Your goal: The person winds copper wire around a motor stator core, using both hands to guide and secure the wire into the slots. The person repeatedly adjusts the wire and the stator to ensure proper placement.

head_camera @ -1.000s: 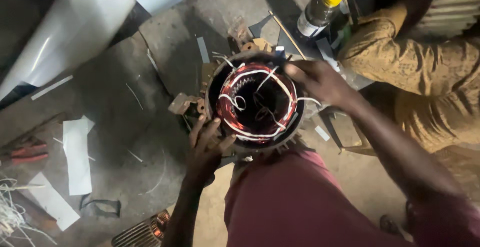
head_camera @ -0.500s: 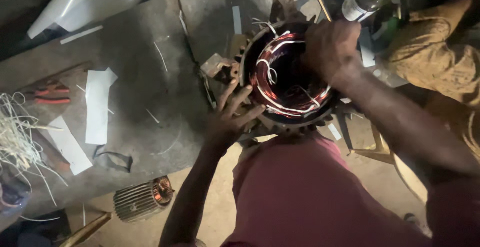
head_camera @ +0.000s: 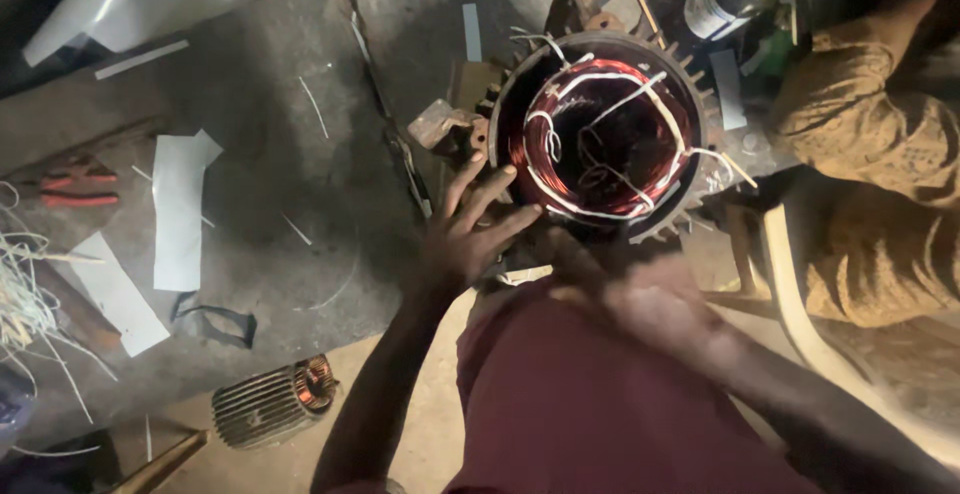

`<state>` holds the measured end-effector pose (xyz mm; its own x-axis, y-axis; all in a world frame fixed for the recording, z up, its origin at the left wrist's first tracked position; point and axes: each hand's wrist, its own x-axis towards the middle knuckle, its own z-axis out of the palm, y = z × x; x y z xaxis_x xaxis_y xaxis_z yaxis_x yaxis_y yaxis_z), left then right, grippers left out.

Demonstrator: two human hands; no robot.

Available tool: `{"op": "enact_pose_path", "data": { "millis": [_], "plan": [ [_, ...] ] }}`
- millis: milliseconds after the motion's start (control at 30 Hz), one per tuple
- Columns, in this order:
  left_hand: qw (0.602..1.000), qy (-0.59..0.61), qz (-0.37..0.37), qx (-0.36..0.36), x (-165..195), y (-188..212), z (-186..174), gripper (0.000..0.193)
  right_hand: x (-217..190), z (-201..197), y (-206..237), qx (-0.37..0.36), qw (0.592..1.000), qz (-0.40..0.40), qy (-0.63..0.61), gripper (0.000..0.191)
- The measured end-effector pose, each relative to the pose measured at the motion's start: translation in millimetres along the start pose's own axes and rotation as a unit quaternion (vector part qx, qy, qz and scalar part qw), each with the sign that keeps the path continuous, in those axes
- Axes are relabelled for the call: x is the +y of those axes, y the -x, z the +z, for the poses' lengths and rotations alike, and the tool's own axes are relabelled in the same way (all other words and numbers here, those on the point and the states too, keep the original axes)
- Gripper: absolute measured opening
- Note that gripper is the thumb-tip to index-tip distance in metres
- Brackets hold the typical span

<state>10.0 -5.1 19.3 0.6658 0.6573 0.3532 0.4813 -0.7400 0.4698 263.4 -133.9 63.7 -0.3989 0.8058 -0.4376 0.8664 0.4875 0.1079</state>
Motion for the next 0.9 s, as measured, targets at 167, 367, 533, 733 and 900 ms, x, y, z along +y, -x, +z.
{"op": "enact_pose_path", "data": {
  "millis": [167, 367, 533, 733, 900],
  "plan": [
    [0.999, 0.006, 0.02, 0.039, -2, -3, 0, 0.034, -19, 68, -9, 0.245, 0.818, -0.002, 0.52, 0.043],
    [0.999, 0.032, 0.021, 0.03, -1, -4, -2, 0.037, -19, 78, -5, 0.269, 0.76, -0.066, 0.588, 0.029],
    [0.999, 0.031, 0.006, 0.02, 2, -1, 0, 0.047, -28, 64, -7, 0.271, 0.87, 0.039, 0.409, 0.026],
    [0.999, 0.028, 0.001, 0.022, -1, 1, 4, 0.043, -31, 42, -7, 0.179, 0.764, 0.026, 0.62, 0.027],
    [0.999, 0.02, 0.012, 0.038, -6, 1, 7, 0.042, -32, 9, -7, 0.212, 0.937, 0.114, 0.252, 0.064]
  ]
}}
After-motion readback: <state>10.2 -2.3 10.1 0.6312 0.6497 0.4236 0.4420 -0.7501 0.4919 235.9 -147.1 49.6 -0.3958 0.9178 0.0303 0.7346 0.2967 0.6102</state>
